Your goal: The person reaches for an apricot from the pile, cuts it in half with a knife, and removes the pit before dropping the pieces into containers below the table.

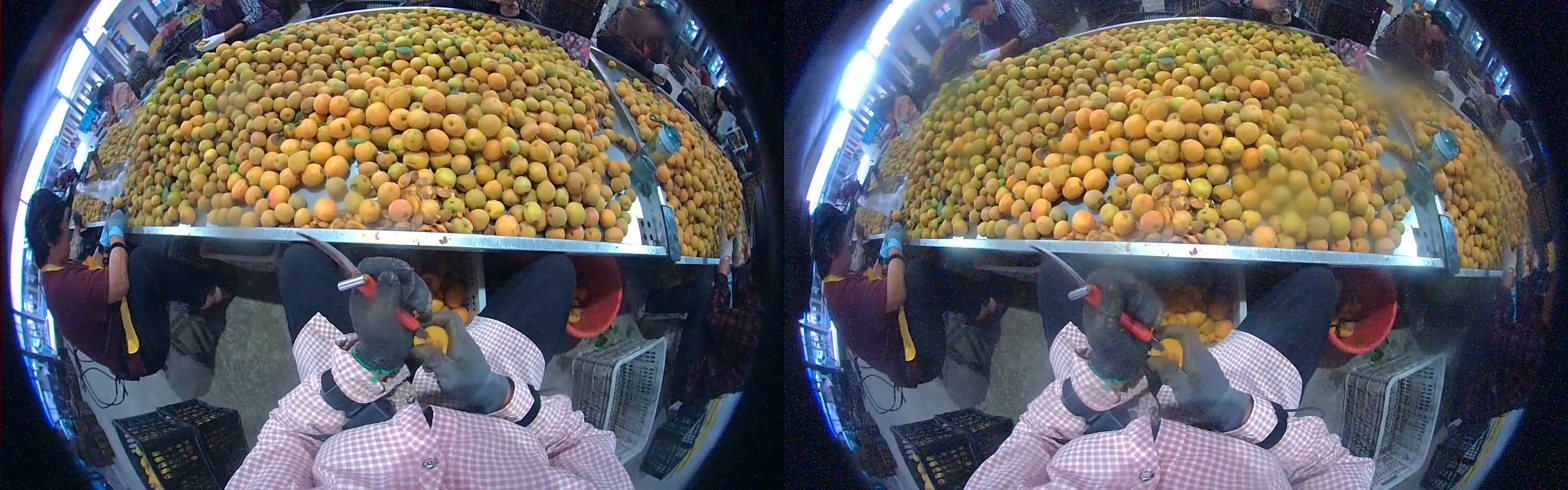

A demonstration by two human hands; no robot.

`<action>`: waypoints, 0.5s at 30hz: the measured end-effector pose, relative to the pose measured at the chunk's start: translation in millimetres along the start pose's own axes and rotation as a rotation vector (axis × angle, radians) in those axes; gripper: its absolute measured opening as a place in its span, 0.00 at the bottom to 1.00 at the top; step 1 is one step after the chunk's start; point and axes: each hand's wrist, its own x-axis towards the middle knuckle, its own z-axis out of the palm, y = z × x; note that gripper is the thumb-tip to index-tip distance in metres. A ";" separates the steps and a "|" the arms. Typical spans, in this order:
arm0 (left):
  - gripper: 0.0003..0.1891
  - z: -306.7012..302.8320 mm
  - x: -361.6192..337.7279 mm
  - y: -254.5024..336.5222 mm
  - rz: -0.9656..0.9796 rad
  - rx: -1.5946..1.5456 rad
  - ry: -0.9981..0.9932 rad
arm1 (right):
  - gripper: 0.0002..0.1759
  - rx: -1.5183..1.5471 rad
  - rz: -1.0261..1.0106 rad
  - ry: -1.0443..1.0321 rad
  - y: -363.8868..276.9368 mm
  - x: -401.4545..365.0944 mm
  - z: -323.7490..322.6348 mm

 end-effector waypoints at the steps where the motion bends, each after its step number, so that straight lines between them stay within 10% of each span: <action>1: 0.14 0.0 1.1 2.3 0.001 0.000 -0.001 | 0.25 0.044 0.065 -0.027 -3.5 -0.3 -0.4; 8: 0.12 -8.5 2.2 10.7 -0.171 -0.068 -0.113 | 0.26 -0.258 -0.204 -0.034 13.9 -1.1 1.3; 15: 0.08 -7.3 -1.8 9.5 -0.178 -0.020 -0.063 | 0.26 -0.096 -0.008 0.090 -6.9 -5.1 11.3</action>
